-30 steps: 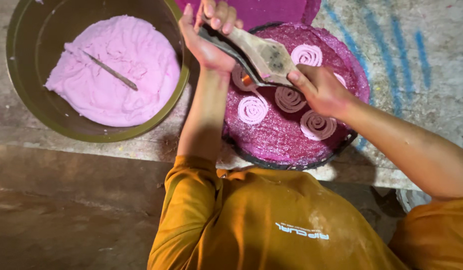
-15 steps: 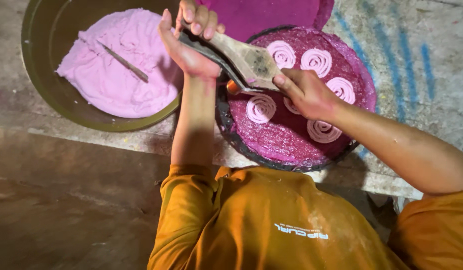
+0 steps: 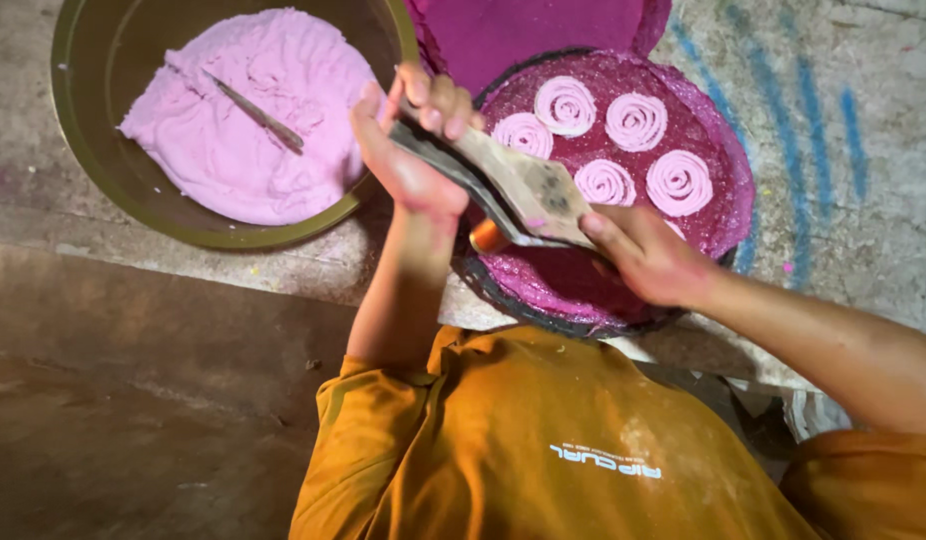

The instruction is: The person scoops pink dough from a bowl and uses a wooden mold to press and shape it into rose-like spirals on a glittery purple tray. They repeat this process to create multiple decorative shapes.

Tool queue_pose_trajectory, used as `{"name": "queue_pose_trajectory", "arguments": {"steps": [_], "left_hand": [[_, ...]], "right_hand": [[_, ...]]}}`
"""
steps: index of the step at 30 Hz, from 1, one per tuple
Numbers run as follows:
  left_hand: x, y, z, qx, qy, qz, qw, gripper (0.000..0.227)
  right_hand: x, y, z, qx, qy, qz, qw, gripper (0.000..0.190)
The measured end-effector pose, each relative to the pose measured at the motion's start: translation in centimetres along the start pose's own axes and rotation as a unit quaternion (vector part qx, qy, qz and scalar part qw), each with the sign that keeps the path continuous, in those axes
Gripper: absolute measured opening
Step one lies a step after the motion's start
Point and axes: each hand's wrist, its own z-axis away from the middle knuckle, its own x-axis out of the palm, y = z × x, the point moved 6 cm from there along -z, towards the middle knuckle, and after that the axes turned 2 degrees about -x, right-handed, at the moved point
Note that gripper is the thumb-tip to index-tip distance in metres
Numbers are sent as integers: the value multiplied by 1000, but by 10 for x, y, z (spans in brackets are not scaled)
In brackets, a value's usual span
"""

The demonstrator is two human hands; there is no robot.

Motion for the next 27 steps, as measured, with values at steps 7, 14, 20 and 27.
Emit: {"name": "queue_pose_trajectory", "arguments": {"steps": [7, 14, 20, 27], "left_hand": [[4, -53, 21, -61, 57, 22, 996, 37], [-9, -119, 6, -98, 49, 66, 992, 36], [7, -145, -16, -142, 18, 78, 987, 37], [18, -74, -22, -146, -108, -154, 971, 56]], "right_hand": [[-5, 47, 51, 64, 18, -10, 998, 63], [-25, 78, 78, 121, 60, 4, 991, 68], [-36, 87, 85, 128, 105, -31, 986, 68], [-18, 55, 75, -9, 58, -196, 979, 59]]}}
